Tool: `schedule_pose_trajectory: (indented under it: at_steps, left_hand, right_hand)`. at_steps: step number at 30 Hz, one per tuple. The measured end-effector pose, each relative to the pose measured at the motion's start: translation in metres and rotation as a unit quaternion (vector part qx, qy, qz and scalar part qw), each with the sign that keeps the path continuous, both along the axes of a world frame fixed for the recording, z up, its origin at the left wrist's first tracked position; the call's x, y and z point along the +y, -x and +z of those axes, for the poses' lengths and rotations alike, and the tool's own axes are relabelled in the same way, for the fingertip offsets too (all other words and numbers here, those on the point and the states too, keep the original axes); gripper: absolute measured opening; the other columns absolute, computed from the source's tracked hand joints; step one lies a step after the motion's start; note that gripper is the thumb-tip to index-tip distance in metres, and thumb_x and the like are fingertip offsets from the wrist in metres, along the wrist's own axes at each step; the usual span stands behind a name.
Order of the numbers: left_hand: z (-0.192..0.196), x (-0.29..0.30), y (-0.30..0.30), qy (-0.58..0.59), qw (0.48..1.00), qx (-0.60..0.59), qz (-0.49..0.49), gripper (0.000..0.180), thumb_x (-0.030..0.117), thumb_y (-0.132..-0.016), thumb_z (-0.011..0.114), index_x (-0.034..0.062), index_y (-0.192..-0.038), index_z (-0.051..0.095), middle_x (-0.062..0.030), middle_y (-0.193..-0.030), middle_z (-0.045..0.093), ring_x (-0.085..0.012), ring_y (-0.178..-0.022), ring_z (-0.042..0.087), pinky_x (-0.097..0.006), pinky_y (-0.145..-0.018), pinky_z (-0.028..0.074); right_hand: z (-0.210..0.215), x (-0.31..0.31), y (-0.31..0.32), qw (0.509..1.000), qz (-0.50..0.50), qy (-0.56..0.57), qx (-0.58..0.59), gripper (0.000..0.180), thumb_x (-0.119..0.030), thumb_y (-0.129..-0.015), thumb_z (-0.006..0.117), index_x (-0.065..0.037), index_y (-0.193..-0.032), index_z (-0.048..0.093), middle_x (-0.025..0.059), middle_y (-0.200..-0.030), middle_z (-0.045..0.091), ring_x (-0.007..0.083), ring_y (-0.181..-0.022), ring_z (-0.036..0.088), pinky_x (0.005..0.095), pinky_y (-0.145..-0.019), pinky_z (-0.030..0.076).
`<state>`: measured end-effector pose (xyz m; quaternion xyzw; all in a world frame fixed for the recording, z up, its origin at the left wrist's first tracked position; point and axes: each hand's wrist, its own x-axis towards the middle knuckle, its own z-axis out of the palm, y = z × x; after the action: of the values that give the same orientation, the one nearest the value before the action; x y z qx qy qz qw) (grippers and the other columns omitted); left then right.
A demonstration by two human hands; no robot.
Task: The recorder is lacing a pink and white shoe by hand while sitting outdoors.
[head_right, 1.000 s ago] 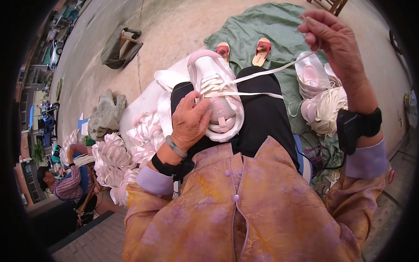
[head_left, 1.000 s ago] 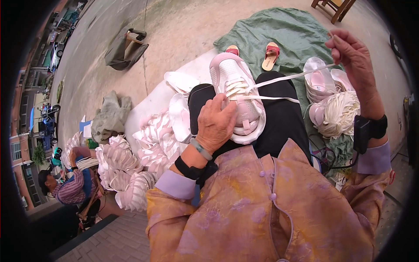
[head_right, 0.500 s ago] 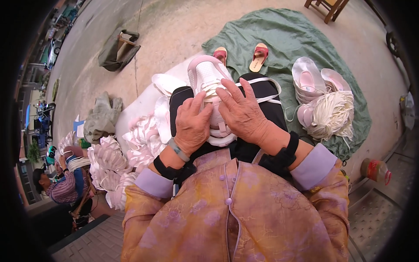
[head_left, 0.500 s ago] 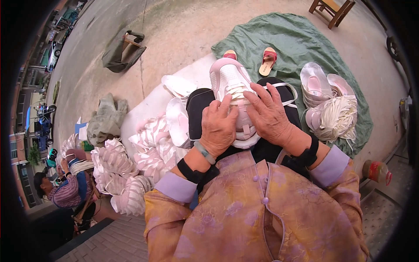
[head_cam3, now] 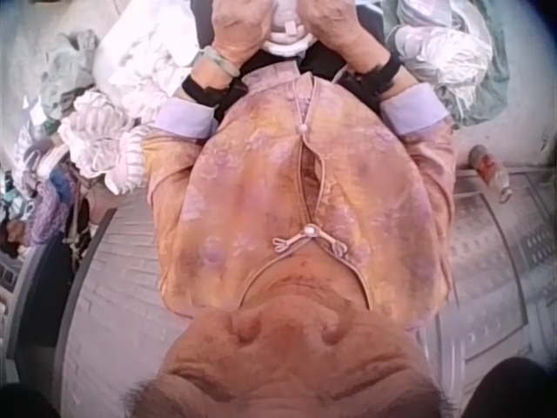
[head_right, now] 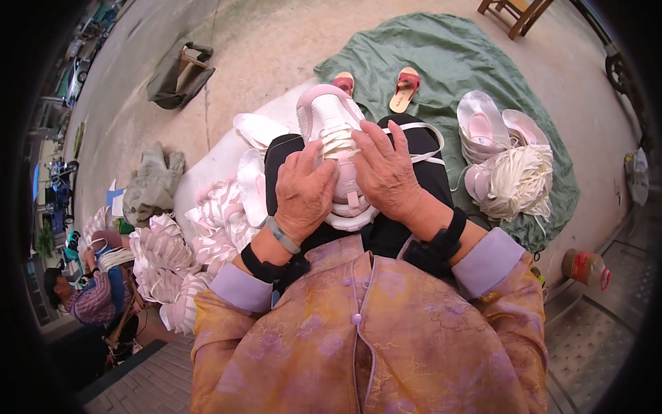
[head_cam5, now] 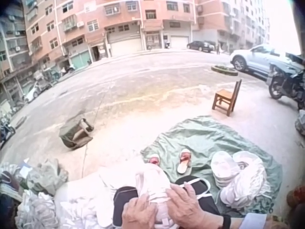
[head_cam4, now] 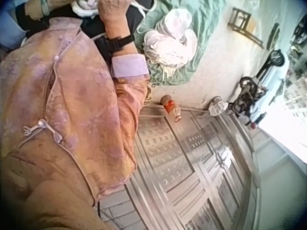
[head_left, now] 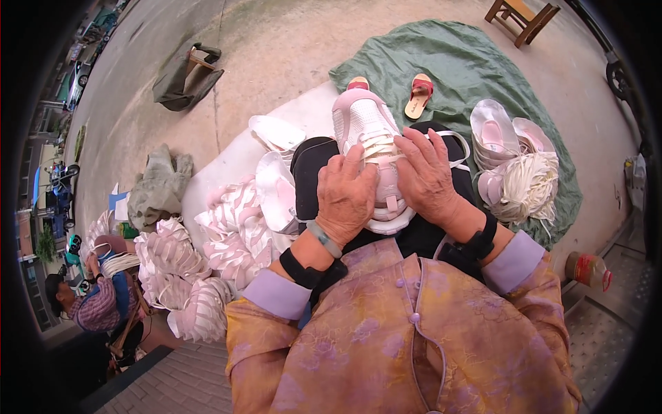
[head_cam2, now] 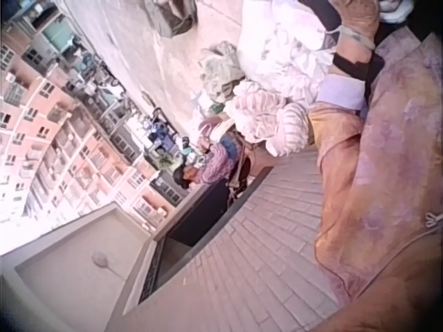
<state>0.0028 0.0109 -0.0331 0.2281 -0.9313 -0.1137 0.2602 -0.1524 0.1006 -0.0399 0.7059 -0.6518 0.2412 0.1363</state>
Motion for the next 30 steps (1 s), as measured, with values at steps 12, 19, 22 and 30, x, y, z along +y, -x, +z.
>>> schedule_pose_trajectory:
  at_steps: [12, 19, 22, 30]
  left_hand:
    - [-0.001, -0.004, 0.001, 0.012, 1.0, -0.006, -0.001, 0.02, 0.011, -0.073, 0.065, 0.0074, -0.092, 0.062, -0.0134, -0.116, 0.055, -0.0306, -0.097, 0.053, -0.04, -0.078, 0.041]
    - [0.0, -0.006, 0.001, 0.021, 1.0, -0.003, -0.013, 0.02, 0.009, -0.072, 0.065, 0.007, -0.091, 0.063, -0.0139, -0.116, 0.055, -0.0313, -0.096, 0.053, -0.04, -0.078, 0.04]
    - [0.0, -0.006, 0.002, 0.017, 1.0, -0.003, -0.011, 0.02, 0.008, -0.071, 0.064, 0.0056, -0.091, 0.063, -0.0141, -0.116, 0.055, -0.0316, -0.096, 0.053, -0.04, -0.078, 0.041]
    - [-0.004, -0.008, 0.002, -0.017, 1.0, 0.007, -0.01, 0.022, 0.006, -0.072, 0.063, 0.0027, -0.094, 0.062, -0.0145, -0.114, 0.055, -0.0313, -0.095, 0.054, -0.039, -0.076, 0.041]
  right_hand:
    - [0.004, -0.006, -0.001, 0.994, 0.006, -0.016, -0.111, 0.013, -0.01, -0.07, 0.058, -0.002, -0.08, 0.056, 0.0129, -0.112, 0.053, 0.0309, -0.117, 0.045, 0.0518, -0.1, 0.028]
    - [0.001, -0.007, -0.004, 0.994, -0.023, -0.012, -0.108, 0.011, -0.009, -0.071, 0.057, -0.003, -0.08, 0.056, 0.0119, -0.112, 0.053, 0.0307, -0.118, 0.044, 0.0528, -0.099, 0.028]
    - [-0.002, -0.014, 0.002, 0.986, 0.025, -0.023, -0.161, 0.011, -0.008, -0.071, 0.059, -0.004, -0.08, 0.056, 0.0104, -0.111, 0.053, 0.0311, -0.118, 0.044, 0.0525, -0.098, 0.028]
    - [0.009, -0.021, 0.014, 0.983, 0.091, -0.089, -0.13, 0.017, -0.011, -0.071, 0.064, -0.005, -0.084, 0.056, 0.0096, -0.108, 0.053, 0.0293, -0.118, 0.044, 0.0537, -0.1, 0.027]
